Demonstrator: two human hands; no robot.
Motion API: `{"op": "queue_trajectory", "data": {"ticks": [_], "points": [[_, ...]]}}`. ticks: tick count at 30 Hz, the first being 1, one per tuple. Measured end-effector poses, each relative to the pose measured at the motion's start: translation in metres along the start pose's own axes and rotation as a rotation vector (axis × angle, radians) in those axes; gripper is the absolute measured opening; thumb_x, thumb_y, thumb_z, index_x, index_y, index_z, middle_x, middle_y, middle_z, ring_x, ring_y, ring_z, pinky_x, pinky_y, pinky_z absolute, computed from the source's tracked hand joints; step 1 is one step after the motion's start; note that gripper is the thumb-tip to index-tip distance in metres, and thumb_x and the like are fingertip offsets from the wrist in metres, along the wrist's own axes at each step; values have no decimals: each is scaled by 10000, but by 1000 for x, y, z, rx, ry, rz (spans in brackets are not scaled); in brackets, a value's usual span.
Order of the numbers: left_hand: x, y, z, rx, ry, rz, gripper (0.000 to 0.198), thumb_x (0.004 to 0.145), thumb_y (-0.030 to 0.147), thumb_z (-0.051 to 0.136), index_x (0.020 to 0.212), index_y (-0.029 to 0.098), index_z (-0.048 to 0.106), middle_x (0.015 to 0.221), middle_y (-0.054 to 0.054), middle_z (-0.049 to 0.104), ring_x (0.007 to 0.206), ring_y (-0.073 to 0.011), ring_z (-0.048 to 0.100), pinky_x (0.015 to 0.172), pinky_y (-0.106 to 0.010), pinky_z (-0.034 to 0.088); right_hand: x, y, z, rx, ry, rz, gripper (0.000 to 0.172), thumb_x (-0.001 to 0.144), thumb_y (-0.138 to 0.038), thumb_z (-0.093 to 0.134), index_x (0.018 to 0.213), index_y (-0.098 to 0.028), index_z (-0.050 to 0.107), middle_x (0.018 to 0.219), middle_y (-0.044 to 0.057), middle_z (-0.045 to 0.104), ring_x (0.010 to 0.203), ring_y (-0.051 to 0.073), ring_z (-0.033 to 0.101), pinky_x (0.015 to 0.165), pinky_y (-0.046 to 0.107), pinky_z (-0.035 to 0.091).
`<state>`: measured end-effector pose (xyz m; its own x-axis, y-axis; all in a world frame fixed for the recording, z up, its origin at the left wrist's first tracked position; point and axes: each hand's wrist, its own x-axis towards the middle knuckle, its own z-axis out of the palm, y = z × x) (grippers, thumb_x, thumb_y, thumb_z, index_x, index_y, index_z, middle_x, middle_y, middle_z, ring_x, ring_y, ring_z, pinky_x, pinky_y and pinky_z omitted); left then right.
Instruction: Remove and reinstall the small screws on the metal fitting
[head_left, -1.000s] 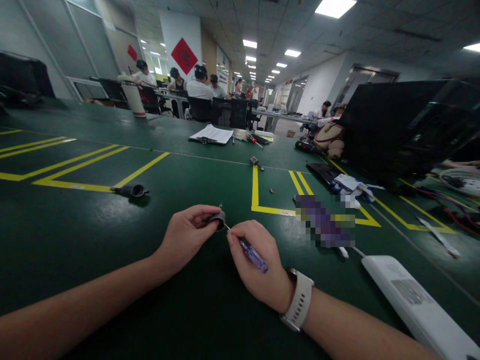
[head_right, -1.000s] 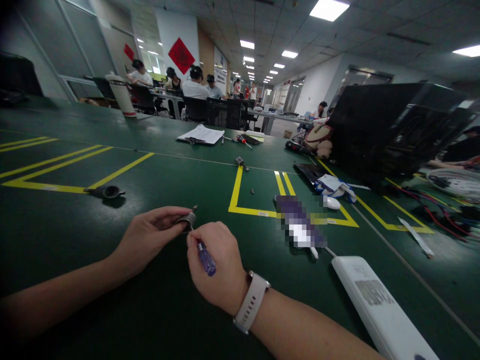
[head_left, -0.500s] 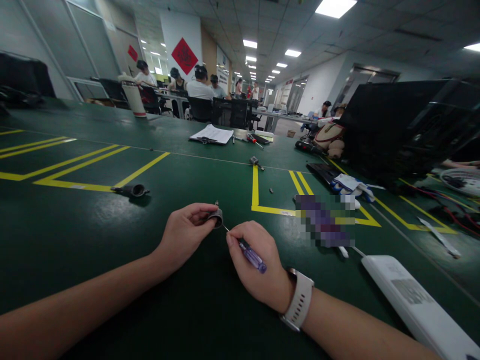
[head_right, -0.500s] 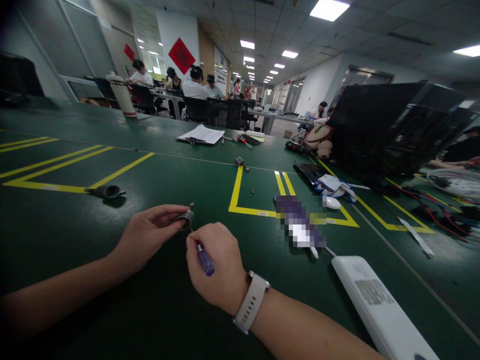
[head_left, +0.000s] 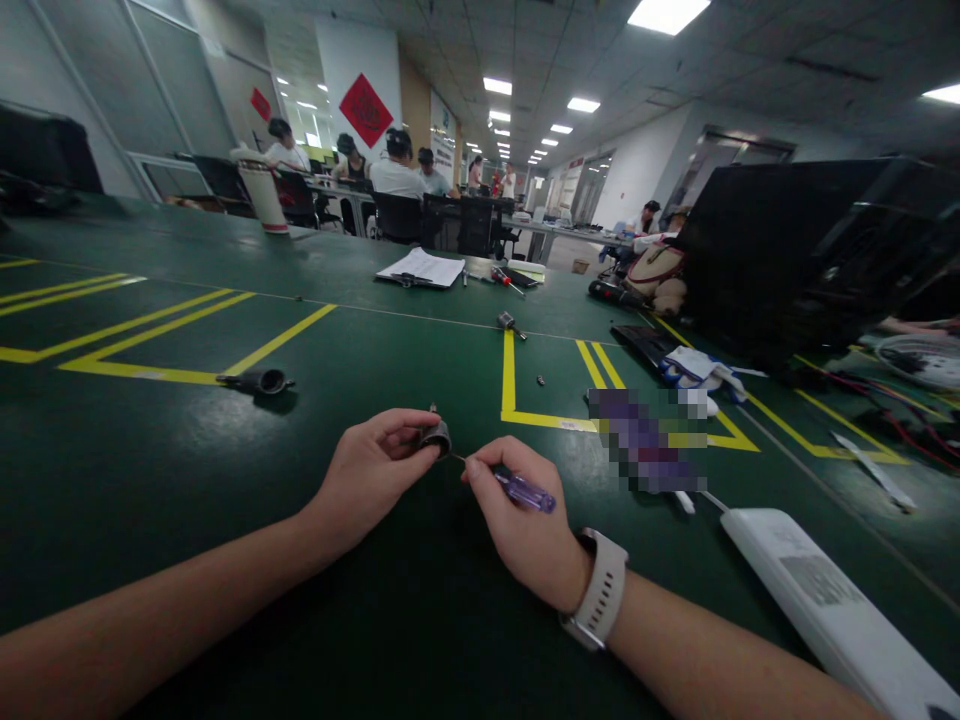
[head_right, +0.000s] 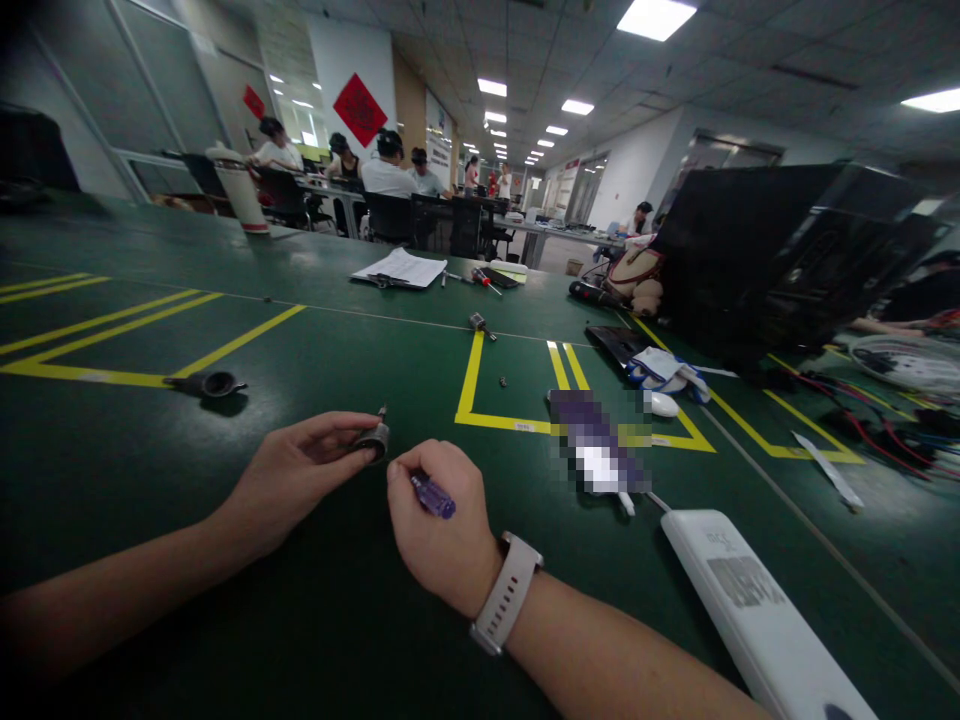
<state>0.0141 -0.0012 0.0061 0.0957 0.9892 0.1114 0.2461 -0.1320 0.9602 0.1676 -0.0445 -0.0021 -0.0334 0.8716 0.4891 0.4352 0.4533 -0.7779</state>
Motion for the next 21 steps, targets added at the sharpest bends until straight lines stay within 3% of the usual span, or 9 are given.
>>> {"op": "queue_trajectory", "data": {"ticks": [6, 13, 21], "points": [[-5, 6, 0, -35, -34, -1, 301, 617, 216, 691, 912, 170, 653, 892, -38, 718, 865, -203, 667, 826, -349, 537, 5, -6, -11, 74, 40, -28, 171, 799, -154, 498, 639, -160, 555, 584, -22, 510, 549, 107, 486, 533, 239, 387], [-10, 12, 0, -36, -58, 19, 297, 622, 199, 691, 916, 176, 660, 924, -30, 713, 869, -184, 662, 821, -327, 538, 7, -8, -14, 78, 0, -58, 180, 794, -153, 495, 626, -145, 560, 580, -3, 529, 550, 112, 494, 537, 248, 384], [-10, 18, -1, -21, -16, 15, 279, 608, 197, 696, 885, 174, 673, 886, -21, 715, 820, -168, 665, 782, -294, 550, 2, -9, -13, -20, -27, -248, 126, 783, -100, 513, 666, -144, 530, 636, -2, 536, 604, 100, 499, 591, 244, 383]]}}
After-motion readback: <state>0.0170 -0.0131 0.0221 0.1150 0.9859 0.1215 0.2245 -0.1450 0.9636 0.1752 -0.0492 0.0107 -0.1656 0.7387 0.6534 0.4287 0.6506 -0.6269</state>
